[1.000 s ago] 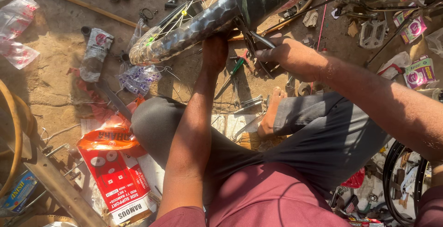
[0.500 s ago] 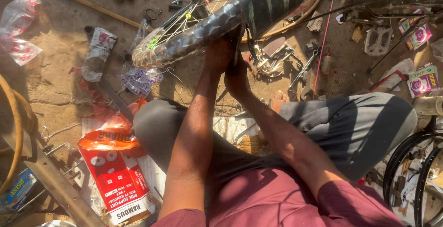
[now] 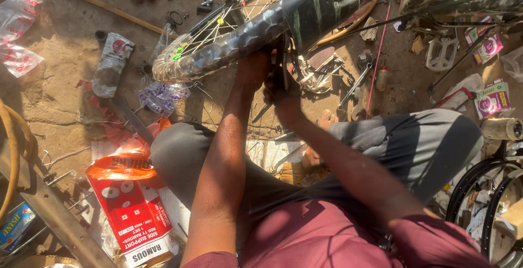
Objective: The person sits on the ground and repairs a bicycle wheel using a screwdriver and pliers. They manipulate the wheel's components, specifically the brake assembly, while surrounded by various tools and parts.
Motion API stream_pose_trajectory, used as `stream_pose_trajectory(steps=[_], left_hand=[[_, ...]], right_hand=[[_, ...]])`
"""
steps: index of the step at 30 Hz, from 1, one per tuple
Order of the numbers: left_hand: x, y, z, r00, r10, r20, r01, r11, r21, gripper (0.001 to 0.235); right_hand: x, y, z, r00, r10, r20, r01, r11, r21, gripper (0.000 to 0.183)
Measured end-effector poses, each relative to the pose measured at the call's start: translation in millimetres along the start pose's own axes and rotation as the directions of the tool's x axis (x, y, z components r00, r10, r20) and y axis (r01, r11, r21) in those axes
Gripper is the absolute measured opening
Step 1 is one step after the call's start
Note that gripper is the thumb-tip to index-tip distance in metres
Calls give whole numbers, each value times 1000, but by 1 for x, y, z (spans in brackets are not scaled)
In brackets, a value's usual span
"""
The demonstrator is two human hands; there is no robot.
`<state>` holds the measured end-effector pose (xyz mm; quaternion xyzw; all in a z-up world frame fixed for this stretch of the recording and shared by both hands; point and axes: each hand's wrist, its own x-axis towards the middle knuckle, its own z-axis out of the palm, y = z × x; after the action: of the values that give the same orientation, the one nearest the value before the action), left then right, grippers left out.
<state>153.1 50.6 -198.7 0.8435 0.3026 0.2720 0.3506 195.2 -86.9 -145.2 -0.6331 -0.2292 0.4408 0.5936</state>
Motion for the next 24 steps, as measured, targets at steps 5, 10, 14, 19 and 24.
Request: stream_pose_trajectory(steps=[5, 10, 14, 19, 24], left_hand=[[1, 18, -8, 992, 33, -120, -41, 997, -63, 29], [3, 5, 6, 1000, -21, -16, 21, 1000, 17, 29], [5, 4, 9, 999, -42, -20, 41, 998, -52, 29], [-3, 7, 11, 995, 30, -93, -27, 999, 36, 31], [-5, 2, 15, 998, 37, -47, -33, 997, 76, 34]], right_hand=[[36, 61, 5, 892, -446, 67, 449, 861, -239, 25], [-9, -89, -79, 910, 314, 269, -238, 930, -280, 46], [24, -219, -69, 791, 611, 9, -361, 480, -800, 51], [26, -272, -31, 797, 603, 41, -6, 77, -997, 51], [23, -275, -21, 723, 676, -145, -269, 83, -960, 56]])
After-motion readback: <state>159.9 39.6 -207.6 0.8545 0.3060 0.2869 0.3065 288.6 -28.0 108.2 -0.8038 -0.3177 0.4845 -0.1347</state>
